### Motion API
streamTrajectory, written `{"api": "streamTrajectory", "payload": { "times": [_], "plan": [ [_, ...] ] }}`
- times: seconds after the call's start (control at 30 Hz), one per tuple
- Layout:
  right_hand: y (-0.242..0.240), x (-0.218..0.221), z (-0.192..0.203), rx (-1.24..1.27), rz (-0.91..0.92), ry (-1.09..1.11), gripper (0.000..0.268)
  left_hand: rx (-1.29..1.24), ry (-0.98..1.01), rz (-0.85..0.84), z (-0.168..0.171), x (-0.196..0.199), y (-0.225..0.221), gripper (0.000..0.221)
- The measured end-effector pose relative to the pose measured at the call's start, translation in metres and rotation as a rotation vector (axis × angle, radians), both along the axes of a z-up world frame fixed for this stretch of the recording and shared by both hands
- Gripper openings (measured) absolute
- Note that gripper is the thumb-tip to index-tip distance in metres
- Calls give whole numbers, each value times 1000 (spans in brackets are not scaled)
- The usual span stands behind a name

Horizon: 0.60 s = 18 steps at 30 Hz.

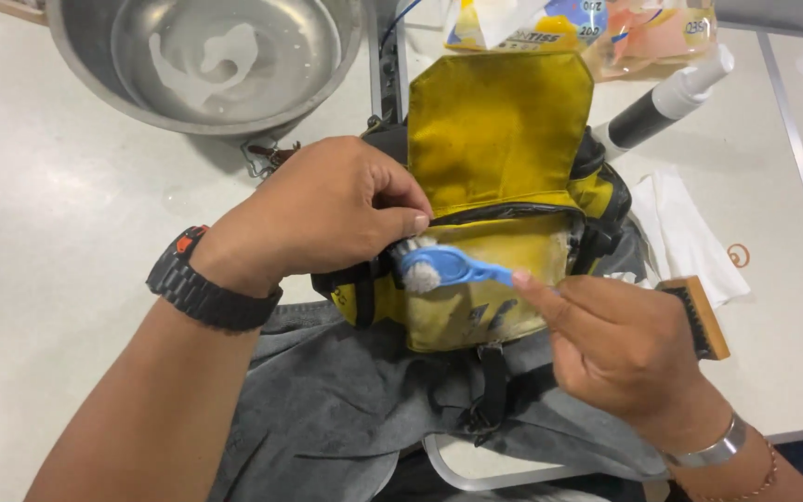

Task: Cleaning a yellow bag by applying foam, scrubbing with a toothbrush, and wiping with a cloth.

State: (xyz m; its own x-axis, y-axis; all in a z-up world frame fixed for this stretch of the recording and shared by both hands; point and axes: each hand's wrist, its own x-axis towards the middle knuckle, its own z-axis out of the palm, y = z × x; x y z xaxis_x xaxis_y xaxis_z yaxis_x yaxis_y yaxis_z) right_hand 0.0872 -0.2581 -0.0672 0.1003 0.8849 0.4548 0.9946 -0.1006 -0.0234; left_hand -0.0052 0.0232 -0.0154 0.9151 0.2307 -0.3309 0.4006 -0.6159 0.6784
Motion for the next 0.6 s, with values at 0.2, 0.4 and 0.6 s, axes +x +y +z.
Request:
{"api": "streamTrajectory", "payload": {
  "times": [0.2,0.4,0.6],
  "plan": [
    [-69,55,-9,-27,-234,-260,55,4,11,1,4,-3,-4,21],
    [-15,22,-26,35,2,1,70,29,-51,-44,-5,1,-4,27],
    [-42,44,-28,-42,-151,-47,78,23,-46,-23,-8,2,-3,25]
  ]
}}
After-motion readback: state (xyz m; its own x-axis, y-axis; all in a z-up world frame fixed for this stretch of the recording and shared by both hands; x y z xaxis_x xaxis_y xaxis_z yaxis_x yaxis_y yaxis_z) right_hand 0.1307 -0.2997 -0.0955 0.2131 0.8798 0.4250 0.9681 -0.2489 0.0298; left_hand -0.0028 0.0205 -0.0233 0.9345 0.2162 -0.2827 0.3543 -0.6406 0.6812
